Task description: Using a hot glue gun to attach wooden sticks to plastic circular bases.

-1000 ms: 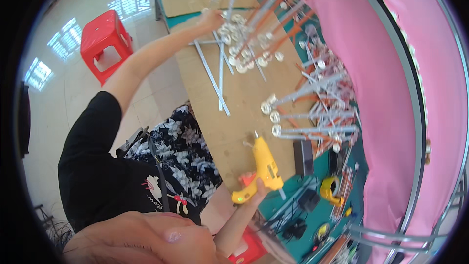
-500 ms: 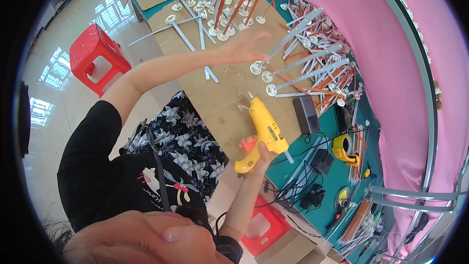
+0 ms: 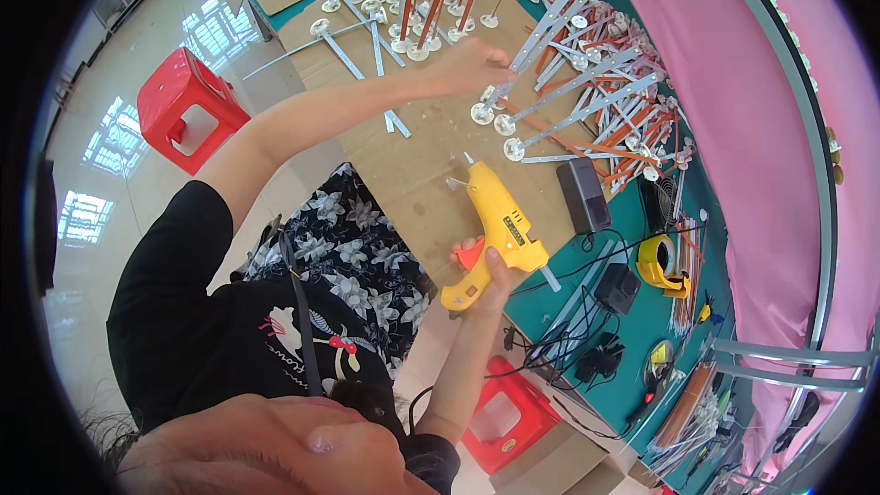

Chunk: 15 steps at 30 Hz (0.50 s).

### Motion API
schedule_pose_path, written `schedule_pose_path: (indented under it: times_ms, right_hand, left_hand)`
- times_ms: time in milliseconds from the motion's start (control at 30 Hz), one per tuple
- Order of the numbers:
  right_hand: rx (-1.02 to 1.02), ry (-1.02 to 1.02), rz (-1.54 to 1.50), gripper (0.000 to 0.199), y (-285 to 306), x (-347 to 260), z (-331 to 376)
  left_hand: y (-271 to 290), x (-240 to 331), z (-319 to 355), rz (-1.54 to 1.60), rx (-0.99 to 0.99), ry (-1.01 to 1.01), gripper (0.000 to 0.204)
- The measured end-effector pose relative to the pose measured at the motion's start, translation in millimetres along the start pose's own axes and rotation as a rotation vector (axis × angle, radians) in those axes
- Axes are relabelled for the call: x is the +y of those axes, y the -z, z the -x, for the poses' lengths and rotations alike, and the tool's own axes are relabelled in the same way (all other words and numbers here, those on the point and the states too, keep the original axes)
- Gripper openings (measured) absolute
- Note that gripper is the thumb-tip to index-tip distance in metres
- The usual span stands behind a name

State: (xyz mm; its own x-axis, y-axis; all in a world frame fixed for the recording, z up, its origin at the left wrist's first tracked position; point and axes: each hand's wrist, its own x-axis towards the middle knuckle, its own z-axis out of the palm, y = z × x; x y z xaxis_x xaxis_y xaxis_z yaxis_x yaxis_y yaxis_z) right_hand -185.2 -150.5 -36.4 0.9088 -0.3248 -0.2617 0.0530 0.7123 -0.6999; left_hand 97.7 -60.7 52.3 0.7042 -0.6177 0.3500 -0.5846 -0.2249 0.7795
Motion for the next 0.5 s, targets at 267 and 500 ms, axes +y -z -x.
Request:
schedule_pose_path:
  times_ms: [267, 500]
  right_hand:
    - [0.020, 0.122, 0.229, 0.030, -16.4, -7.5, 9.3]
    - [0.046, 0.151, 0.396, 0.033, -21.4, -6.8, 13.6]
  left_hand:
    - [16.7, -3.6, 29.0, 0.047, 0.017, -0.062, 0.024]
    - [7.8, -1.9, 44.2, 0.100, 0.054, -0.021, 0.021]
